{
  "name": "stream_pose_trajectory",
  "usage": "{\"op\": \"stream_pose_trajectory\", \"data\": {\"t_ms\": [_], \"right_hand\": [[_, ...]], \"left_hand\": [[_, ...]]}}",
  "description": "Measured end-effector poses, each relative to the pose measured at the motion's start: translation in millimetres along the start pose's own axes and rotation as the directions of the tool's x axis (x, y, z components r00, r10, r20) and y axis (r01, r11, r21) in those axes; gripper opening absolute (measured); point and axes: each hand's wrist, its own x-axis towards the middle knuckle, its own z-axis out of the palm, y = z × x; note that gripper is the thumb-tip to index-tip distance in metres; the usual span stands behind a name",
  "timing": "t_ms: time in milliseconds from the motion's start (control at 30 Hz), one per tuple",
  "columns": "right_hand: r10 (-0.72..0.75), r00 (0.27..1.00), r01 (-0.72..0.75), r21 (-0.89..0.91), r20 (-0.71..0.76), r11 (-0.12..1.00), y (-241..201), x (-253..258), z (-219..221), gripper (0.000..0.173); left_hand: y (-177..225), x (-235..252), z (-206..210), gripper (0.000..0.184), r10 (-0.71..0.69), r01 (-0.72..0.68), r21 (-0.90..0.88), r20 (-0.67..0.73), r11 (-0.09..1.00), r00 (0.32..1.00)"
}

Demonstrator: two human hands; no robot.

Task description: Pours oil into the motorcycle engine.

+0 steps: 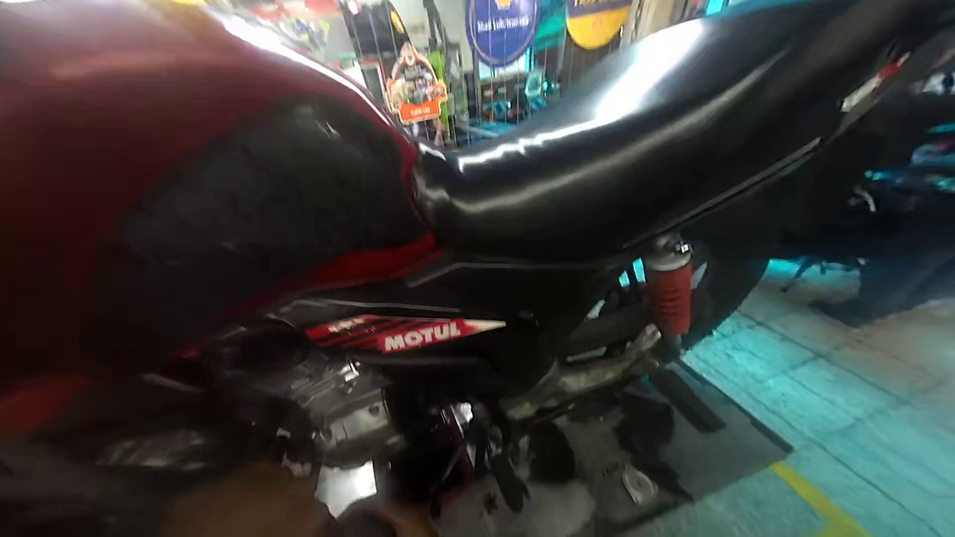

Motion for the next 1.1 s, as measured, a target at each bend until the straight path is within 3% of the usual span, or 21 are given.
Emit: {"op": "stream_pose_trajectory", "data": {"t_ms": [33,67,100,500,700,833,1100], "right_hand": [[-0.009,1.000,0.009,-0.002,0.003,1.000,-2,-2,-1,0.082],[-0.015,1.000,0.015,-0.010,0.010,1.000,-3,-2,-1,0.080],[-0.015,1.000,0.015,-0.009,0.027,1.000,-3,-1,-2,0.080],[-0.021,0.998,0.019,0.020,0.058,1.000,0,-2,-4,0.079],[-0.075,0.997,0.075,0.022,0.010,0.997,8,-6,-8,0.082],[-0.038,0.999,0.037,0.024,0.016,0.999,13,-4,-7,0.084],[-0.064,0.998,0.062,0.066,0.027,0.996,15,-5,-5,0.083]], "left_hand": [[-22,12,23,0.026,0.121,-0.118,0.030,-0.120,0.993,0.985],[-56,33,57,0.020,0.285,-0.264,0.110,-0.296,0.958,0.912],[-75,46,76,0.017,0.339,-0.311,0.137,-0.356,0.941,0.871],[-72,46,77,0.016,0.233,-0.204,0.126,-0.294,0.971,0.927],[-66,48,80,0.012,0.222,-0.178,0.152,-0.357,0.972,0.907],[-66,48,83,0.014,0.228,-0.187,0.137,-0.407,0.973,0.884],[-68,46,85,0.013,0.242,-0.207,0.129,-0.419,0.970,0.875]]}}
